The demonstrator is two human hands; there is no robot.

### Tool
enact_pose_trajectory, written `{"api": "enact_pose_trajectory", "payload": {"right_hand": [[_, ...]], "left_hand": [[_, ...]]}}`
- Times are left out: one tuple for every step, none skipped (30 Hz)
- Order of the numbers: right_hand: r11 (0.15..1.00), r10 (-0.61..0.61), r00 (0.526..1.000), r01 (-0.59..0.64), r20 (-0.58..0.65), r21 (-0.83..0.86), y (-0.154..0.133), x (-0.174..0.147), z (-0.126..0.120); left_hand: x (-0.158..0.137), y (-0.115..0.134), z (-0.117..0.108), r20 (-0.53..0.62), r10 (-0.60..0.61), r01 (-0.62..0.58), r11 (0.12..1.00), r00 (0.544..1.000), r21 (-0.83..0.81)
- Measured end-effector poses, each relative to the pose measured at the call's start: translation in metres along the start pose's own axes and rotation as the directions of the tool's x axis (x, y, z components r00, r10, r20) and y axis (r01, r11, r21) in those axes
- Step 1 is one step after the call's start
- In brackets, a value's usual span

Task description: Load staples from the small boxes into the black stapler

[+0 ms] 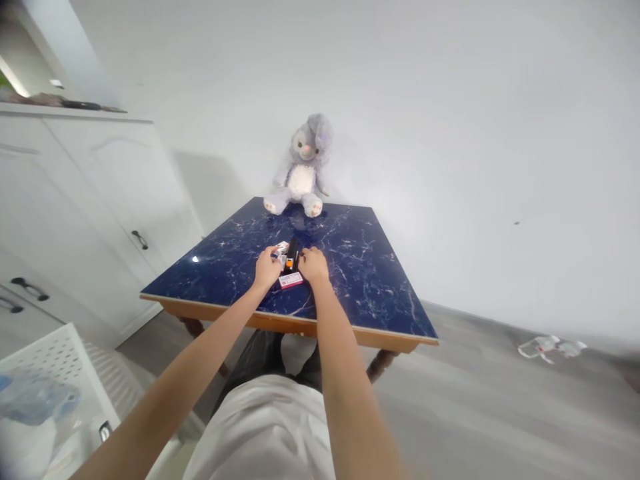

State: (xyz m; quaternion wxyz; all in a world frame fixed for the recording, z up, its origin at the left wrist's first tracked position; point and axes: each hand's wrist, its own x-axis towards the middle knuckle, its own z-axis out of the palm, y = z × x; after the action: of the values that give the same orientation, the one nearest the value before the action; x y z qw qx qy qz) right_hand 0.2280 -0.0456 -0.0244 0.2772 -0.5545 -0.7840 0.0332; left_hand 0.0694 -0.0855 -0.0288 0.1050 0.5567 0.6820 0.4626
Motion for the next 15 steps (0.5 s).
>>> {"api": "enact_pose_trajectory", "payload": {"right_hand": [[1.0,-0.005,1.0,0.005,-0.002,-0.006,0.0,0.0,0.0],[1.0,-0.01,1.0,0.009,-0.003,-0.012,-0.001,-0.001,-0.001],[1.0,-0.014,1.0,0.014,-0.003,-0.017,-0.001,-0.001,-0.001],[1.0,-0.017,1.0,0.017,-0.002,-0.021,-0.001,-0.001,-0.001],[1.0,-0.019,1.0,0.019,0.0,-0.025,0.0,-0.001,-0.001],[0.999,-0.019,1.0,0.019,0.002,-0.029,0.0,-0.001,-0.001],[0.999,-0.019,1.0,0.019,0.004,-0.031,0.001,-0.001,-0.001],[0.999,-0.019,1.0,0.019,0.004,-0.031,0.002,-0.001,0.0],[0.999,-0.017,1.0,0.017,0.004,-0.03,0.002,-0.001,0.001],[1.0,-0.015,1.0,0.015,0.003,-0.027,0.003,-0.001,0.001],[1.0,-0.011,1.0,0.012,0.002,-0.024,0.004,0.0,0.002],[1.0,-0.008,1.0,0.008,0.002,-0.019,0.004,0.0,0.003],[1.0,-0.006,1.0,0.006,0.001,-0.015,0.005,0.0,0.003],[1.0,-0.004,1.0,0.004,0.001,-0.01,0.005,0.0,0.004],[1.0,-0.004,1.0,0.004,0.002,-0.007,0.006,0.0,0.004]], "left_hand": [[0.0,0.0,0.0,0.006,-0.002,0.002,1.0,1.0,-0.009],[0.001,0.0,0.001,0.014,-0.002,0.002,1.0,1.0,-0.019],[0.001,0.0,0.001,0.024,-0.001,0.002,1.0,1.0,-0.028],[0.002,-0.001,0.001,0.034,0.0,0.001,0.999,0.999,-0.037],[0.002,-0.001,0.001,0.044,0.001,0.001,0.999,0.999,-0.043],[0.002,-0.002,0.001,0.053,0.002,0.0,0.999,0.999,-0.046],[0.002,-0.003,0.001,0.061,0.005,-0.002,0.999,0.998,-0.047],[0.002,-0.004,0.001,0.067,0.009,-0.006,0.999,0.998,-0.045],[0.002,-0.005,0.001,0.071,0.015,-0.012,0.999,0.997,-0.041],[0.001,-0.006,0.001,0.075,0.022,-0.019,0.999,0.997,-0.035],[0.001,-0.007,0.001,0.079,0.029,-0.027,0.999,0.996,-0.03],[0.0,-0.008,0.0,0.084,0.035,-0.034,0.999,0.996,-0.024],[-0.001,-0.009,-0.001,0.089,0.042,-0.041,0.999,0.995,-0.018],[-0.001,-0.01,-0.002,0.097,0.05,-0.049,0.999,0.994,-0.013],[-0.002,-0.011,-0.003,0.107,0.059,-0.059,0.998,0.993,-0.008]]}}
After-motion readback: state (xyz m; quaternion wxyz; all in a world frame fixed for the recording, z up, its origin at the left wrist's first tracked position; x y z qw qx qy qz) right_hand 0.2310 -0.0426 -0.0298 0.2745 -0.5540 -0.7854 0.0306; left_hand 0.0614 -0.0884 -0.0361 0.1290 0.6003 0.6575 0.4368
